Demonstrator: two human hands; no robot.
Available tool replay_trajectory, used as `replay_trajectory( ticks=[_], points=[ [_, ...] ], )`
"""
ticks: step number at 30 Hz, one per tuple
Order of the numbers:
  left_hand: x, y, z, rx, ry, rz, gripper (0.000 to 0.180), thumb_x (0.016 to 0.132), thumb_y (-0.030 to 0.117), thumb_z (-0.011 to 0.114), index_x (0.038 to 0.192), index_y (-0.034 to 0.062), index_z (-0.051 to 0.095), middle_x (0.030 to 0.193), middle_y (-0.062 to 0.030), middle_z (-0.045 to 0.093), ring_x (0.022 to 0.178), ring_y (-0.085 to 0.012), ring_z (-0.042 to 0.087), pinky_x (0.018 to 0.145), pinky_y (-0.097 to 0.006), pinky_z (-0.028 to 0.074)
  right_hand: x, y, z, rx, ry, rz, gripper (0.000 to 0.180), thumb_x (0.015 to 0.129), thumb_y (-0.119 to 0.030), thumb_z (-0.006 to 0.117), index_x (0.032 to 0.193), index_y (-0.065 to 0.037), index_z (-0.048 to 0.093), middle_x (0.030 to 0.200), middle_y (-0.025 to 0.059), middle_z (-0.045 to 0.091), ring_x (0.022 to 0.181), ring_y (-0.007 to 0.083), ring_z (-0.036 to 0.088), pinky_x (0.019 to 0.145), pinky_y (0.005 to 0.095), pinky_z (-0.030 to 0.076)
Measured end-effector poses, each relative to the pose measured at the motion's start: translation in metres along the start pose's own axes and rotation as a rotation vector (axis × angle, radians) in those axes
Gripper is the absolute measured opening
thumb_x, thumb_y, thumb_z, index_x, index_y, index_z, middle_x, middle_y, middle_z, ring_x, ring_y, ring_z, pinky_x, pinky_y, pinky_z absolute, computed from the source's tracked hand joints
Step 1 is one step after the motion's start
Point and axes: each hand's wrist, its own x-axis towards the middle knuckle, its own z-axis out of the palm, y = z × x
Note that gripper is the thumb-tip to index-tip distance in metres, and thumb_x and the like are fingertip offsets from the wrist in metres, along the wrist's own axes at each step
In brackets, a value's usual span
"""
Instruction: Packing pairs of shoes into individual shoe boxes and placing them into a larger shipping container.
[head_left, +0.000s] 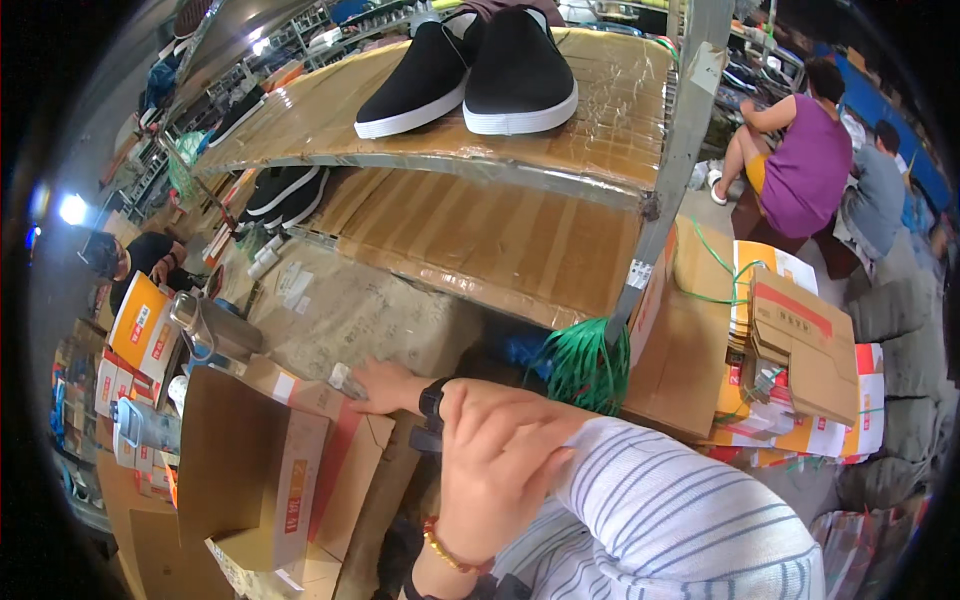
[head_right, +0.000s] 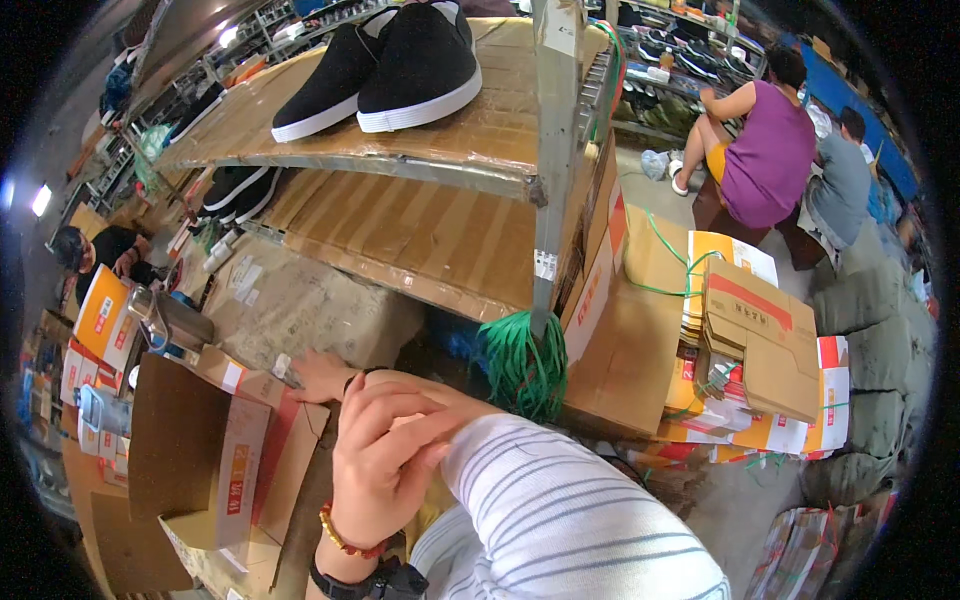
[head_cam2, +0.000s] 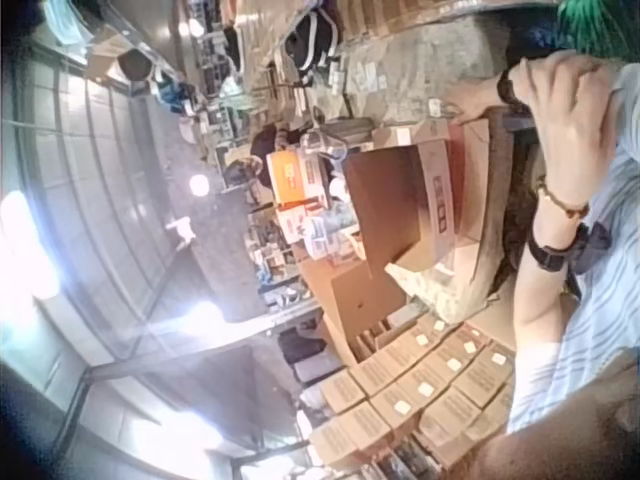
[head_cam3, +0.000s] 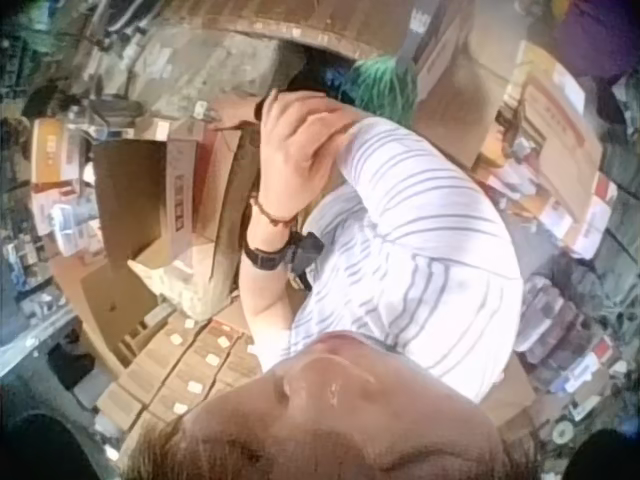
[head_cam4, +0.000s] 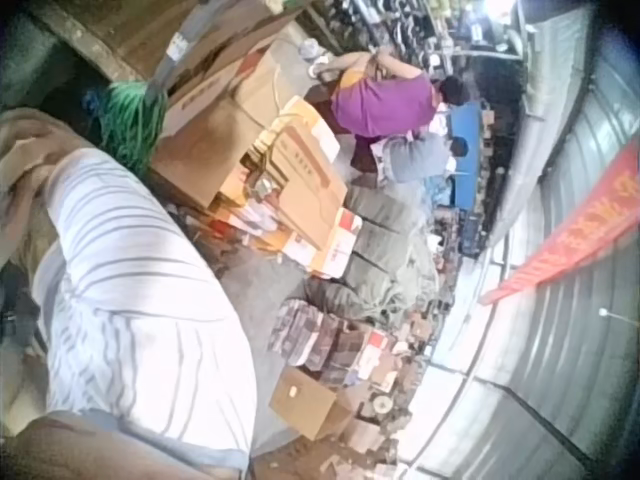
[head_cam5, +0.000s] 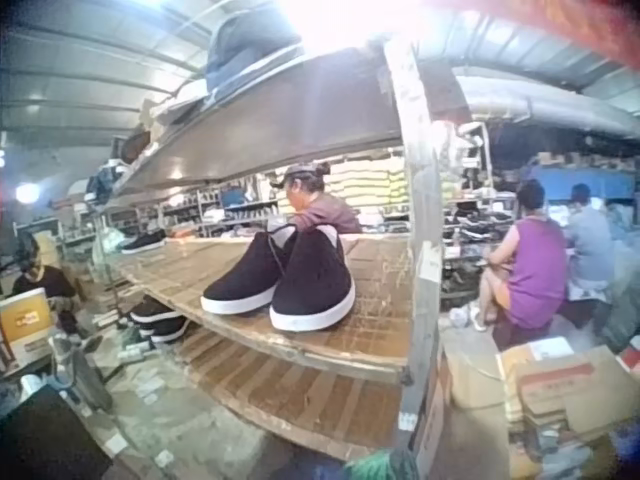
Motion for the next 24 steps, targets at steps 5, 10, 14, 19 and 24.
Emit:
replay_trajectory(
  ticks=[5,10,14,19,24],
  points=[
    [0.014,0.007,0.012,-0.103,-0.113,0.123,0.029,0.067,0.006,0.071,0.094,0.0171,0.072,0.087,0.0003,0.062,0.082,-0.0189,0.059,0.090,-0.045,0.039,0.002,-0.002,0.006,-0.064,0.046,0.023,0.070,0.078,-0.057,0.059,0.128,-0.009,0.047,0.119,0.0240,0.049,0.101,0.0408,0.057,0.084,0.0468,0.048],
    [0.025,0.011,0.004,-0.126,-0.229,0.193,0.025,0.068,0.006,0.070,0.090,0.0171,0.071,0.082,0.0021,0.063,0.077,-0.0160,0.060,0.087,-0.043,0.040,-0.002,-0.010,-0.004,-0.048,0.011,0.034,0.071,0.077,-0.057,0.061,0.125,-0.006,0.049,0.117,0.0239,0.050,0.101,0.0399,0.057,0.083,0.0458,0.048],
    [0.024,0.011,0.005,-0.121,-0.165,0.262,0.018,0.069,0.002,0.067,0.084,0.0128,0.068,0.077,0.0012,0.064,0.074,-0.0166,0.060,0.082,-0.038,0.041,-0.004,-0.016,-0.006,-0.052,0.011,0.047,0.071,0.075,-0.057,0.064,0.122,-0.005,0.050,0.115,0.0248,0.051,0.100,0.0397,0.058,0.082,0.0457,0.049],
    [0.014,-0.032,0.016,-0.032,0.187,-0.157,0.010,0.078,-0.001,0.062,0.083,0.0061,0.067,0.079,-0.0059,0.066,0.070,-0.0171,0.061,0.072,-0.030,0.044,-0.004,-0.007,-0.001,-0.079,0.055,-0.010,0.071,0.075,-0.056,0.064,0.121,-0.004,0.050,0.114,0.0262,0.051,0.098,0.0411,0.058,0.081,0.0478,0.048],
    [-0.001,-0.043,0.017,-0.715,0.272,-0.648,0.010,0.088,0.004,0.059,0.090,-0.0024,0.066,0.079,-0.0055,0.066,0.070,-0.0111,0.058,0.062,-0.022,0.044,-0.002,-0.008,0.001,-0.040,0.058,-0.038,0.072,0.075,-0.056,0.064,0.122,-0.004,0.048,0.114,0.0276,0.050,0.097,0.0425,0.058,0.081,0.0500,0.048]
  ],
)
